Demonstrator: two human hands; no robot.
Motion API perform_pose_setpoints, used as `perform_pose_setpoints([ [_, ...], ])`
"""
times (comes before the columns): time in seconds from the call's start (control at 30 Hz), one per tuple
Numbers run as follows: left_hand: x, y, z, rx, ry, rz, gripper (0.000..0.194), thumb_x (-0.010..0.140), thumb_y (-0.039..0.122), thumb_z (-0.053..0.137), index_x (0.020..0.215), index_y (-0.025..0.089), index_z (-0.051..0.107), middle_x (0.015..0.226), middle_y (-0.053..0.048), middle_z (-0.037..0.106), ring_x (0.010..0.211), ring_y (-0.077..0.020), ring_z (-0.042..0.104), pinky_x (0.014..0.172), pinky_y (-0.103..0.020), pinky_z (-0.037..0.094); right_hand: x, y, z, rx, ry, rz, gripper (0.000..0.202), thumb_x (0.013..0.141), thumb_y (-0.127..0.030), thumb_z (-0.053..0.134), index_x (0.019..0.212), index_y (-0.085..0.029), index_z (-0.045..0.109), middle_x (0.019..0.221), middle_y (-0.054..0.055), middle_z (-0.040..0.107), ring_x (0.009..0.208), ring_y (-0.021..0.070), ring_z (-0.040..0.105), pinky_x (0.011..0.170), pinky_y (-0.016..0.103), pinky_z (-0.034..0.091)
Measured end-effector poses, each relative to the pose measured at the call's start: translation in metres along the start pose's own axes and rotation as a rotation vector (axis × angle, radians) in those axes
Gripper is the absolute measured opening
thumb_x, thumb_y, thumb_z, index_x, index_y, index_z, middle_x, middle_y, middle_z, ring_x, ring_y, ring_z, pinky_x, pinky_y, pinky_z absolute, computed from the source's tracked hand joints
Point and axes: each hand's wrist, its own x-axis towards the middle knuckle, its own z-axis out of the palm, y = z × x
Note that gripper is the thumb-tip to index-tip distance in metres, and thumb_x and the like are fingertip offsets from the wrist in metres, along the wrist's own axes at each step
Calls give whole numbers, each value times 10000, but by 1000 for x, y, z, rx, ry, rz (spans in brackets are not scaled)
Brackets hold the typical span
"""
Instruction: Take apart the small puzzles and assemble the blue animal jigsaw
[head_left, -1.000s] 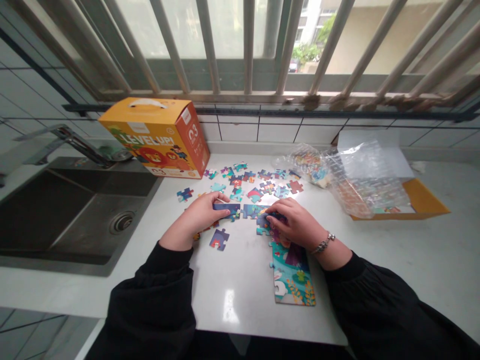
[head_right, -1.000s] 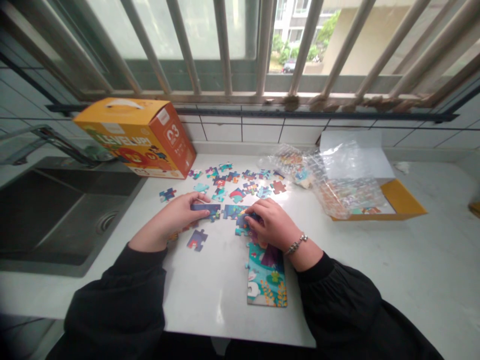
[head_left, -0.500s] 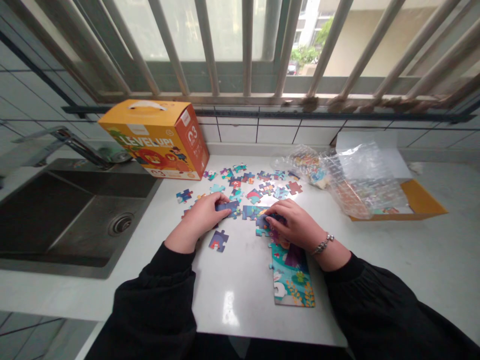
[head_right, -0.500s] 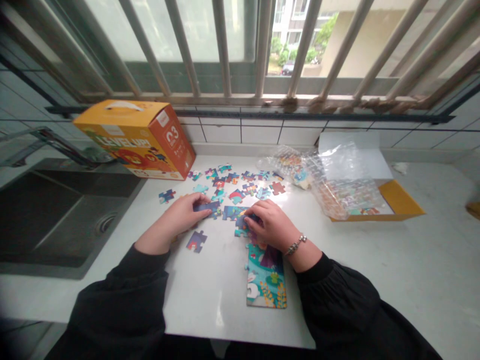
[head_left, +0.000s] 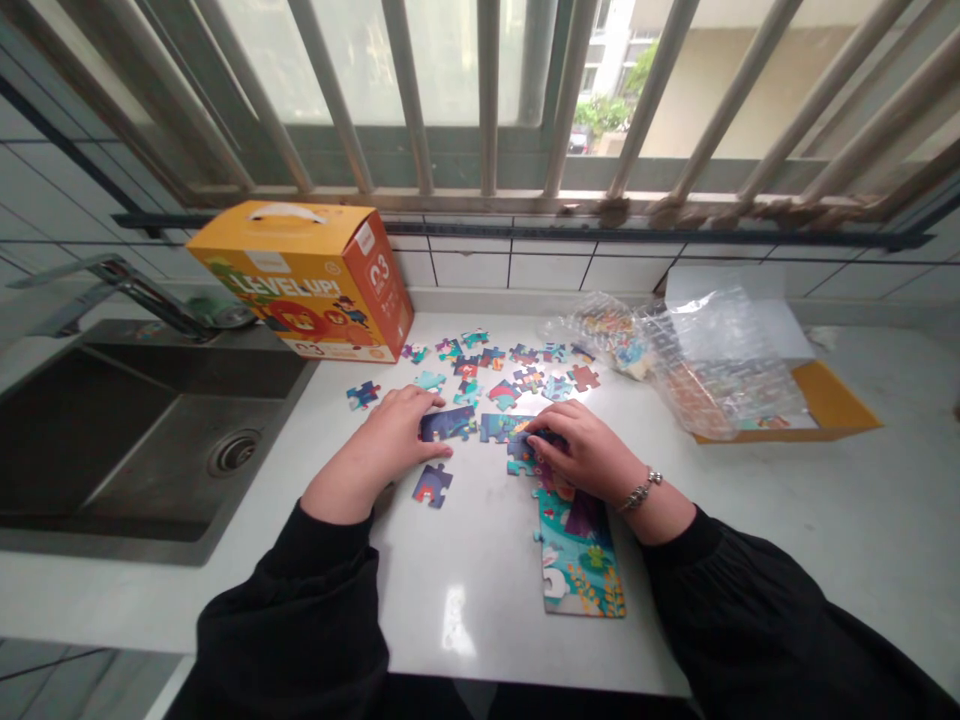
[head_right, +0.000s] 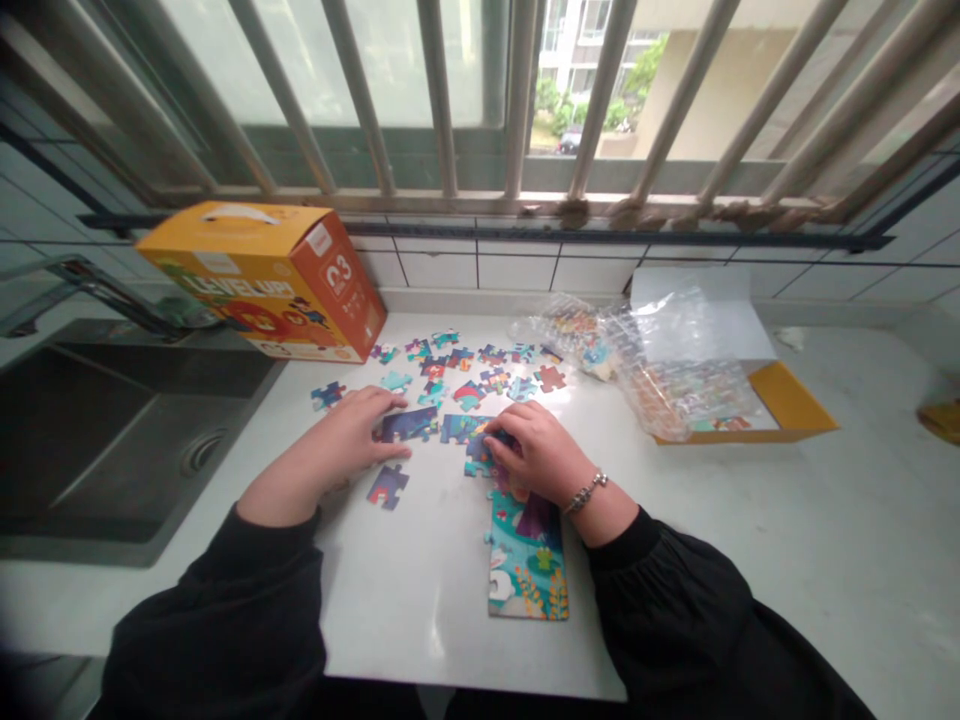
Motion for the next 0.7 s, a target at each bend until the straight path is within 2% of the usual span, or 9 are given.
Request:
perform_pose_setpoints([
  [0.17,-11,-9,-8,18,-34,22,640,801,265,810,1427,191,699,1434,-162,708,1374,-373,655,1212,-491,506,0,1,0,2,4,1,77,1081,-271,697,1076,-239,767,1029,87,775,996,265,702,924,441,564],
  [0.3,-17,-17,-11,93,-52,-48,669,767,165,686,1435,173,697,1416,-159,724,1368,-361,666,1219,-461,508,0,0,-1,3,-6,8,80,1083,-270,694,1076,-243,769,1042,87,778,1010,267,704,931,444,568],
  [0.43,-19,-20,-11,177,-26,-150,607,779,137,647,1380,130,727,1286,-187,753,1241,-375,714,1123,-472,564,0,-1,-2,-3,-15,19,77,1078,-267,698,1082,-246,773,1042,86,778,1000,265,707,925,442,570],
  [0.5,-18,-14,-11,196,23,-146,522,848,181,655,1361,120,731,1292,-204,748,1248,-394,701,1122,-509,559,1,-1,-2,4,-16,17,75,1077,-261,699,1086,-243,771,1044,84,776,997,262,704,927,440,569],
  [0.6,-13,2,-8,129,88,-54,434,961,360,720,1342,154,729,1353,-194,735,1300,-398,673,1154,-539,537,0,-1,-2,8,-14,14,70,1078,-260,699,1085,-243,766,1042,81,774,992,259,701,925,436,567],
  [0.7,-7,18,-1,79,60,44,397,952,387,806,1287,182,746,1343,-174,743,1295,-388,677,1163,-540,528,-1,-1,-1,-5,-10,14,67,1079,-271,701,1091,-252,764,1036,81,774,992,265,701,915,441,568],
])
